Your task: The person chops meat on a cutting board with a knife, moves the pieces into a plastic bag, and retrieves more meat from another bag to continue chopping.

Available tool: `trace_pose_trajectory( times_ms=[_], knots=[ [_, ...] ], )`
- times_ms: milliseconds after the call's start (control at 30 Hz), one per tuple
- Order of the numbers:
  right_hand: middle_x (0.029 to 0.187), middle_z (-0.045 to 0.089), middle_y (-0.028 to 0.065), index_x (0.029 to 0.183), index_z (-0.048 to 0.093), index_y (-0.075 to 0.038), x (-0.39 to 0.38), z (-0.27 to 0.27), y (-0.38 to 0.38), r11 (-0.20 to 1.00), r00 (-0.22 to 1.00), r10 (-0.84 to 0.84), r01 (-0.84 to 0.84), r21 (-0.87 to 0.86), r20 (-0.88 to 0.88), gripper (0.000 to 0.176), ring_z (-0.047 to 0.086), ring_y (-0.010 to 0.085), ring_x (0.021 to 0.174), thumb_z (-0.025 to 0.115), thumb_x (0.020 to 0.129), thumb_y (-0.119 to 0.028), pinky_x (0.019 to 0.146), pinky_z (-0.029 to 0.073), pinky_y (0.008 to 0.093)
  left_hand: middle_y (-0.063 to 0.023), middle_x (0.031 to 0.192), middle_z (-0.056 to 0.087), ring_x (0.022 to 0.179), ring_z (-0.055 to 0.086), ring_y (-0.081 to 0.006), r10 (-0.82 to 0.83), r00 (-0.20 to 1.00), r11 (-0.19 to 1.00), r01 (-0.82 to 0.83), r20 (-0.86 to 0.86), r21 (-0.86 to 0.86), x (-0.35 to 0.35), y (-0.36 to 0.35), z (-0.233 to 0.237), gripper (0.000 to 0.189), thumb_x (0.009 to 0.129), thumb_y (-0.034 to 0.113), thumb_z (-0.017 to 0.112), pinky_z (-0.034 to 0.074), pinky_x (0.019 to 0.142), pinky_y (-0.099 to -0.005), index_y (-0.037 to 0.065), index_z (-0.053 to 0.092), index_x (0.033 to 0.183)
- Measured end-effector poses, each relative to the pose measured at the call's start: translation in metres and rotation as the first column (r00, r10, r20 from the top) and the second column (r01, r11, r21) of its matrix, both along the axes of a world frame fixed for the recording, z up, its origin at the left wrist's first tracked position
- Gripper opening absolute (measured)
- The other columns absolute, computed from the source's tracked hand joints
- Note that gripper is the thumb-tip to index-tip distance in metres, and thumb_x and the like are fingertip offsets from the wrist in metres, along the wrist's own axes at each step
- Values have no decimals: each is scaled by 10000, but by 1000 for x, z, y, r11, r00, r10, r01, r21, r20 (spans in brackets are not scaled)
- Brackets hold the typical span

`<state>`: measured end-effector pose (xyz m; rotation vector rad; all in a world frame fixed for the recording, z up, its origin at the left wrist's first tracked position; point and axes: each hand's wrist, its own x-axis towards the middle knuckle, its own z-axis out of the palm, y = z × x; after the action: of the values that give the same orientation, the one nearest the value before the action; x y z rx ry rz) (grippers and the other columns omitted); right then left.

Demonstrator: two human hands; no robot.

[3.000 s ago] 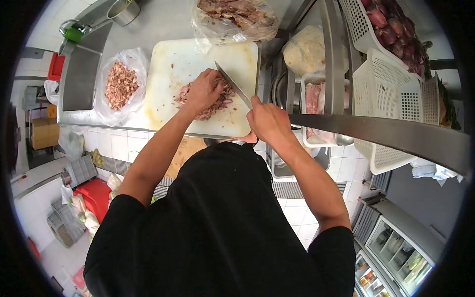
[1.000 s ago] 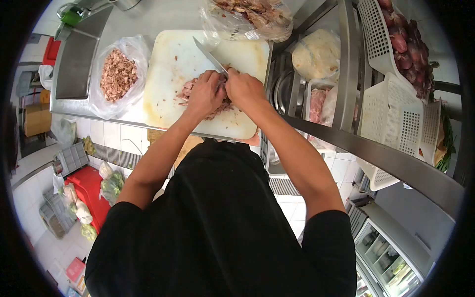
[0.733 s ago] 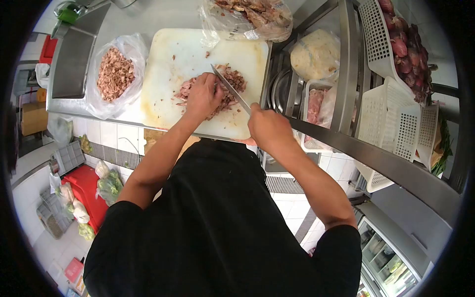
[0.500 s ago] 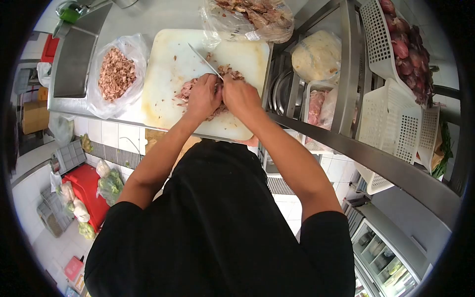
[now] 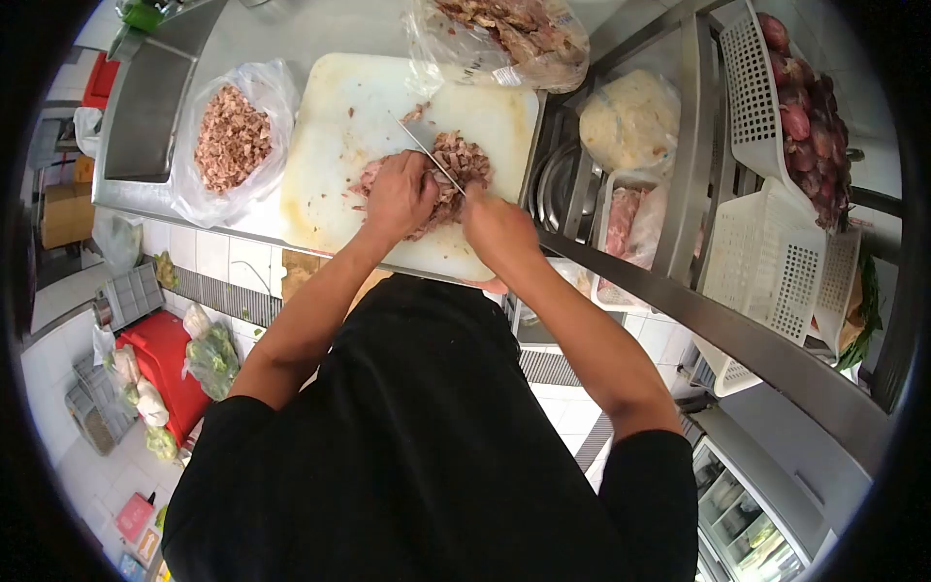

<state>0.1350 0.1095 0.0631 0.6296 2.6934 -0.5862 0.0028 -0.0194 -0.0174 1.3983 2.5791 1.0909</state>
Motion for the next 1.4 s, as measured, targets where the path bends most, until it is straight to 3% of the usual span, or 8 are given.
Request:
trace_pose_trajectory(
  times_ms=[167,400,667,800,933,1067,1233,1400],
  knots=[
    [750,678,295,1021,572,26,-50,-25,11,996,945,85,-87,7,-316,204,688,490,735,545,979,-172,704,554,580,-179,971,590,933,589,-387,8,1000,999,-9,24,48,3,-2,-3,187,863,84,628,477,835,-503,31,580,1036],
    [800,709,283,1026,600,20,29,66,7,998,998,43,-41,-53,49,226,713,483,777,530,978,-190,711,566,578,-164,965,585,918,590,-373,51,998,996,-53,26,78,4,-5,-5,197,850,105,660,483,819,-500,35,577,1014],
    [833,712,287,1047,599,15,-42,-20,1,999,986,14,-20,-36,-169,229,718,468,798,544,983,-197,715,565,578,-160,982,597,921,595,-375,43,998,998,-45,37,49,6,-3,-6,174,831,105,665,486,827,-491,38,589,972],
    [812,697,281,1051,598,2,-33,15,7,998,988,10,-19,-55,-157,223,690,487,808,546,991,-206,753,533,587,-159,1008,601,933,595,-381,72,995,973,-55,-68,225,0,-14,15,179,826,93,648,480,842,-501,38,601,990],
    [775,688,281,1055,588,3,13,60,4,997,999,10,-8,-78,31,220,685,496,766,547,984,-202,748,527,606,-162,999,607,929,593,-386,75,997,989,-71,-25,131,-2,-16,1,190,824,85,626,470,838,-503,29,602,1004],
    [781,704,274,1016,595,17,17,25,-12,999,998,-13,15,-29,63,205,716,469,770,547,973,-178,723,563,580,-169,991,615,937,600,-383,75,997,997,-75,3,10,1,-12,-10,189,823,108,648,480,844,-495,24,611,988],
    [744,676,284,1068,586,4,-40,-27,-8,999,976,27,-31,-18,-217,219,686,489,746,553,987,-197,725,535,597,-167,948,605,936,601,-386,69,997,997,-70,18,45,4,-14,-9,188,821,111,652,483,845,-493,23,599,978],
    [768,689,275,1079,585,6,-8,40,5,998,995,29,-35,-59,-98,226,693,479,762,549,989,-199,722,536,598,-170,938,605,934,601,-388,92,995,986,-97,46,134,3,-13,-2,169,823,115,652,485,851,-496,28,594,955]
  ],
)
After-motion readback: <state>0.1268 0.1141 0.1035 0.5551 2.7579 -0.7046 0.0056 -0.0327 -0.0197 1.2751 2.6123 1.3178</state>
